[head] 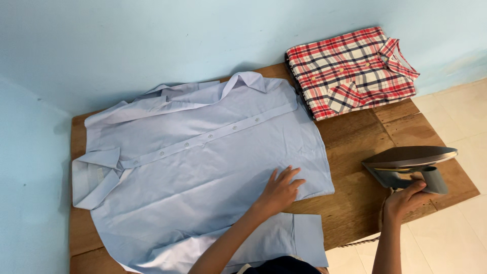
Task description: The person irons a light blue shirt on a wooden table. They smooth the fabric with their hands and use an iron to press the sleeves, collar, and body of the shirt, repositioning the garment several times to reach different areas.
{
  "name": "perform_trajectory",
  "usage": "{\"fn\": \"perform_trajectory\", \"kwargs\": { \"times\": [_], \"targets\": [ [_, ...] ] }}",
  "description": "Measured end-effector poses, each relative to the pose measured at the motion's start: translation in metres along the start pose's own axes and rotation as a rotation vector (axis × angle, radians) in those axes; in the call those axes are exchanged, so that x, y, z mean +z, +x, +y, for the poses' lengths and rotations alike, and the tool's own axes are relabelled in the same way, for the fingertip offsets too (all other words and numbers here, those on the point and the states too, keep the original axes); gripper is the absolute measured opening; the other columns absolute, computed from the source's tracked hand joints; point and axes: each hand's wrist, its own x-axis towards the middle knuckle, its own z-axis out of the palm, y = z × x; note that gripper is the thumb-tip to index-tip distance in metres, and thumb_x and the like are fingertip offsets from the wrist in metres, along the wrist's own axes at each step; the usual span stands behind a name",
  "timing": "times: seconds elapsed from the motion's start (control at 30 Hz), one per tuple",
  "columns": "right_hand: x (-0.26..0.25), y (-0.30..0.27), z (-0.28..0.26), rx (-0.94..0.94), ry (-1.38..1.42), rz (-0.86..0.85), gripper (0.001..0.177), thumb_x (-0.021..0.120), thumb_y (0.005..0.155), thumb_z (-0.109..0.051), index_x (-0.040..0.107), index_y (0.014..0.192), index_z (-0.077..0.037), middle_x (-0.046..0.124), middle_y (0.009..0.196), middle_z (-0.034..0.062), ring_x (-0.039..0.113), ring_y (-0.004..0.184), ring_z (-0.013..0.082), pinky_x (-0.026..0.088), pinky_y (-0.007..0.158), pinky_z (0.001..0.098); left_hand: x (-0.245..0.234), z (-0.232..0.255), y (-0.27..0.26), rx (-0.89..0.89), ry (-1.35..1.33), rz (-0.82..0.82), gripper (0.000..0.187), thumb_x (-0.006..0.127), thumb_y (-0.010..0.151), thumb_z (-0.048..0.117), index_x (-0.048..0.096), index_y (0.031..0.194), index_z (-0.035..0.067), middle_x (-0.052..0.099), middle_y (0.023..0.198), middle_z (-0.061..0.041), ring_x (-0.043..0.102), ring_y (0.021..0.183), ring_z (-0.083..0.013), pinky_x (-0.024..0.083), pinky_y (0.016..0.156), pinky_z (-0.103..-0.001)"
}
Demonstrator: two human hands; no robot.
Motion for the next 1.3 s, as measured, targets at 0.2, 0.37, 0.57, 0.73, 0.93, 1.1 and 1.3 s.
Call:
{"fn": "perform_trajectory", "kwargs": {
  "times": [0.2,0.37,0.57,0.73,0.93,1.1,1.3],
  "targets": [
    [-0.012,-0.026,-0.043,-0.217,-0.226,0.285,0.052,0.050,0.119,-0.048,0.037,0.133,0.001,0.040,0.126,0.0143,0.048,0.121,0.0232,0.044,0.110,0.0444,-0.068,-0.042,-0.091,-0.256,-0.028,0.112,0.038,0.061,0.092,0.008,0.065,0.129,0.008,0.049,0.149,-0.014,0.047,0.137,-0.0359,0.039,0.111,-0.047],
    [0.022,-0.071,-0.151,-0.331,-0.182,-0.523,0.008,0.063,0.106,-0.009,0.062,0.109,-0.002,0.061,0.107,0.0130,0.058,0.101,0.0246,0.047,0.094,0.0377,-0.134,-0.045,-0.180,-0.614,-0.026,0.190,0.030,0.064,0.092,0.011,0.068,0.121,0.010,0.062,0.126,-0.008,0.059,0.118,-0.0290,0.048,0.100,-0.044],
    [0.086,-0.120,-0.243,-0.354,0.057,-1.539,0.040,0.090,0.064,-0.022,0.071,0.096,-0.006,0.068,0.094,0.0089,0.065,0.087,0.0250,0.055,0.076,0.0342,-0.177,-0.032,-0.262,-0.924,-0.174,0.000,0.028,0.079,0.082,0.026,0.071,0.107,0.014,0.068,0.107,0.000,0.065,0.109,-0.0198,0.047,0.098,-0.038],
    [0.094,-0.139,-0.237,-0.415,-0.140,-1.598,0.036,0.089,0.065,-0.027,0.071,0.090,-0.009,0.069,0.084,0.0055,0.064,0.083,0.0275,0.050,0.076,0.0391,-0.172,-0.024,-0.308,-0.965,-0.035,0.105,0.045,0.084,0.072,0.021,0.068,0.113,0.015,0.064,0.115,-0.002,0.058,0.113,-0.0235,0.037,0.098,-0.043],
    [0.099,-0.120,-0.223,-0.270,-0.246,-1.761,0.023,0.085,0.076,-0.025,0.072,0.085,-0.009,0.071,0.073,0.0044,0.063,0.065,0.0203,0.051,0.060,0.0344,-0.183,-0.020,-0.333,-0.888,-0.037,0.199,0.024,0.076,0.083,0.017,0.068,0.104,0.009,0.070,0.099,-0.005,0.067,0.096,-0.0265,0.046,0.093,-0.043],
    [0.143,-0.060,-0.246,-0.107,-0.470,-1.679,0.015,0.079,0.089,-0.026,0.079,0.100,-0.015,0.074,0.074,0.0006,0.060,0.049,0.0143,0.046,0.047,0.0323,-0.215,-0.036,-0.317,-0.730,-0.112,0.424,0.017,0.070,0.094,0.018,0.069,0.104,0.004,0.069,0.101,-0.009,0.068,0.088,-0.0305,0.052,0.075,-0.041],
    [0.196,-0.026,-0.246,-0.114,-0.122,-1.607,0.019,0.075,0.090,-0.021,0.079,0.103,-0.007,0.076,0.080,0.0049,0.059,0.065,0.0102,0.047,0.058,0.0273,-0.228,-0.065,-0.289,-0.660,-0.060,0.503,0.017,0.067,0.097,0.022,0.069,0.101,0.006,0.070,0.103,-0.006,0.069,0.093,-0.0268,0.053,0.078,-0.039]
  ]
}}
